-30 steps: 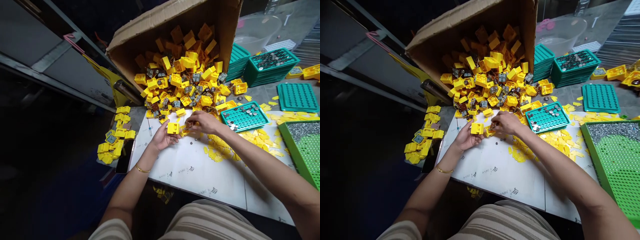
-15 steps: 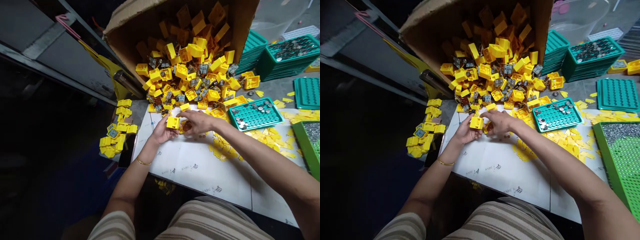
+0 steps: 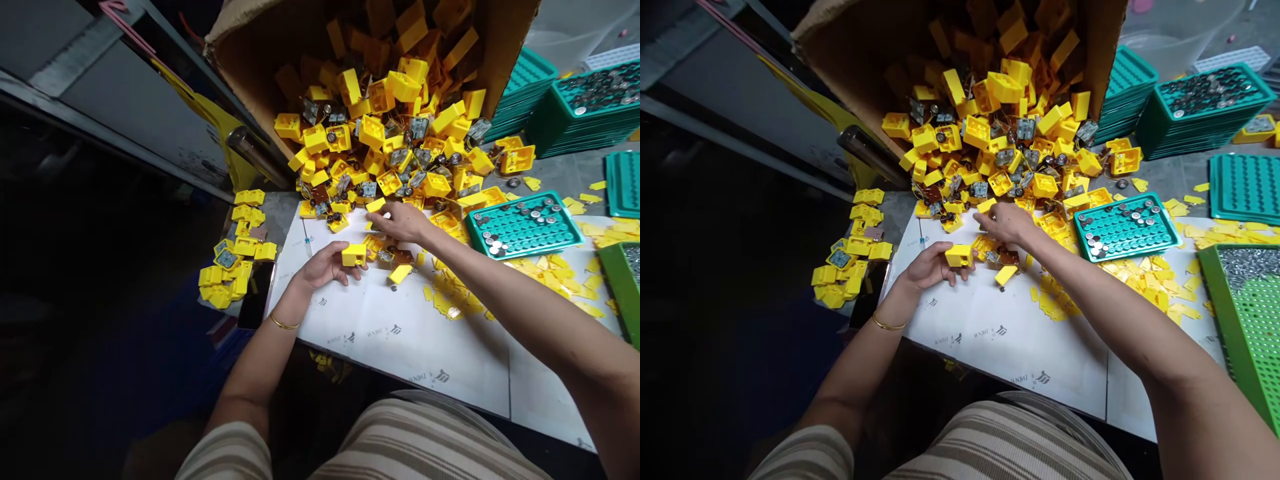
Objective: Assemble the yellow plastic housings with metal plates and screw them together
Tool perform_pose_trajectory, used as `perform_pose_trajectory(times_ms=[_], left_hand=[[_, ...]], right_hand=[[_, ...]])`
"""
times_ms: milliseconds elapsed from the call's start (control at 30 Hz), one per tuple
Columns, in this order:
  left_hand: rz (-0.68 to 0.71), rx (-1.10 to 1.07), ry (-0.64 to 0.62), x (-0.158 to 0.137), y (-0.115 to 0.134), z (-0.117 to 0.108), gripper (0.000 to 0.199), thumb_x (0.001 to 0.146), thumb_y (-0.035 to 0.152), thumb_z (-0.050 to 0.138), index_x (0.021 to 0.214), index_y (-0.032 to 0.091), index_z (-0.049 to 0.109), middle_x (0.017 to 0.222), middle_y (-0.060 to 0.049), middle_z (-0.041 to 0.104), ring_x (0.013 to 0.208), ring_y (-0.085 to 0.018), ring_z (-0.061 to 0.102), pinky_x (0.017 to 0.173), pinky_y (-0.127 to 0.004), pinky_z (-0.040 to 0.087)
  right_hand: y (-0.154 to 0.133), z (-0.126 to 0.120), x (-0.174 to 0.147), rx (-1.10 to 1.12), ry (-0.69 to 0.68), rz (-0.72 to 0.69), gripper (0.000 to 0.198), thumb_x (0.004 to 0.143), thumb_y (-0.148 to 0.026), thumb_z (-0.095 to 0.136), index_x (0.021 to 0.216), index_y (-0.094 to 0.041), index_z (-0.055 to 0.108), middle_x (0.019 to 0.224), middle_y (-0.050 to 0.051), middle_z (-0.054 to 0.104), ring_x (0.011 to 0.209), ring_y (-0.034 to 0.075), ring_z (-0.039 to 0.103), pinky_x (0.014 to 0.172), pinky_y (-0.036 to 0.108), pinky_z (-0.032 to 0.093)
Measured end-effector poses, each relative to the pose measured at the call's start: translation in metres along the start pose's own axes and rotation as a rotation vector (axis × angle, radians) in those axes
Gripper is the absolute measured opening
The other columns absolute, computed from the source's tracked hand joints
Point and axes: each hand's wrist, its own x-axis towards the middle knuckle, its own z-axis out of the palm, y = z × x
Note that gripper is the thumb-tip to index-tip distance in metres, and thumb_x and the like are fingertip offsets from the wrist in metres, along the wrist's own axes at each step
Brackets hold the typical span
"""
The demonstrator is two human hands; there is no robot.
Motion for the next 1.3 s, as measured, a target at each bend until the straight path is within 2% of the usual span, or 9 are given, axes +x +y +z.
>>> perform_pose_trajectory(times_ms=[100,233,333,433,633,800,1000,1133,1300], left_hand=[[0.044,-0.009,-0.036,-0.005,0.002,0.002,0.046,0.081,0.042,0.051,0.103,0.004,0.066,0.085,-0.016,0.074,0.064,-0.022,0.070,0.044,-0.025,0.054],[0.087,-0.016,-0.057,-0.009,0.008,0.006,0.054,0.078,0.045,0.051,0.110,0.003,0.064,0.079,-0.016,0.073,0.063,-0.024,0.069,0.044,-0.026,0.052],[0.094,-0.025,-0.064,-0.008,0.010,0.009,0.058,0.078,0.047,0.050,0.113,0.003,0.062,0.078,-0.016,0.072,0.062,-0.024,0.069,0.043,-0.026,0.050],[0.116,-0.068,-0.056,-0.007,0.010,0.011,0.059,0.077,0.048,0.049,0.115,0.004,0.061,0.080,-0.016,0.072,0.061,-0.023,0.068,0.042,-0.025,0.049],[0.154,-0.145,0.054,-0.010,0.009,0.013,0.053,0.079,0.048,0.046,0.109,0.007,0.062,0.079,-0.013,0.071,0.059,-0.021,0.066,0.039,-0.025,0.046],[0.161,-0.189,0.093,-0.012,0.006,0.014,0.047,0.077,0.046,0.049,0.101,0.008,0.063,0.078,-0.012,0.070,0.058,-0.021,0.066,0.039,-0.025,0.047],[0.207,-0.185,0.073,-0.014,0.005,0.018,0.046,0.074,0.045,0.054,0.100,0.009,0.063,0.080,-0.013,0.071,0.062,-0.022,0.067,0.041,-0.026,0.049],[0.266,-0.156,0.109,-0.013,0.010,0.020,0.045,0.072,0.045,0.054,0.098,0.009,0.063,0.097,-0.019,0.071,0.082,-0.029,0.069,0.046,-0.028,0.051],[0.283,-0.163,0.126,-0.010,0.006,0.026,0.048,0.071,0.049,0.061,0.097,0.009,0.064,0.102,-0.018,0.070,0.102,-0.036,0.066,0.054,-0.029,0.054]], right_hand=[[0.002,0.003,-0.005,-0.105,0.160,0.068,0.058,0.093,-0.060,0.035,0.121,-0.016,0.061,0.097,0.016,0.072,0.096,0.035,0.066,0.076,0.041,0.047],[0.012,0.002,-0.027,0.009,0.050,-0.216,0.043,0.088,-0.040,0.053,0.125,-0.019,0.059,0.109,0.011,0.069,0.099,0.028,0.065,0.080,0.036,0.048],[0.014,0.009,-0.044,0.061,-0.028,-0.301,0.077,0.078,-0.051,0.065,0.144,-0.022,0.039,0.137,0.014,0.053,0.112,0.030,0.060,0.085,0.038,0.049],[0.011,0.021,-0.053,-0.023,-0.019,-0.202,0.090,0.076,-0.054,0.066,0.151,-0.022,0.026,0.134,0.016,0.056,0.111,0.035,0.059,0.085,0.043,0.048],[0.014,0.022,-0.050,0.110,-0.004,-0.186,0.047,0.082,-0.018,0.052,0.128,-0.019,0.057,0.103,0.008,0.071,0.089,0.023,0.064,0.073,0.030,0.045],[0.025,0.017,-0.045,0.331,0.041,-0.170,0.031,0.088,-0.025,0.050,0.111,-0.017,0.069,0.088,0.004,0.072,0.077,0.017,0.062,0.066,0.026,0.044],[0.027,0.020,-0.044,0.527,0.018,-0.177,0.037,0.074,-0.007,0.056,0.106,-0.016,0.070,0.110,0.006,0.070,0.088,0.017,0.065,0.078,0.028,0.051],[0.030,0.018,-0.043,0.746,-0.036,-0.259,0.022,0.079,-0.014,0.057,0.098,-0.014,0.070,0.101,0.008,0.071,0.089,0.017,0.067,0.079,0.029,0.053],[0.031,0.024,-0.036,0.695,0.099,-0.178,0.020,0.079,-0.011,0.057,0.096,-0.014,0.068,0.094,0.007,0.071,0.077,0.014,0.067,0.071,0.026,0.053]])
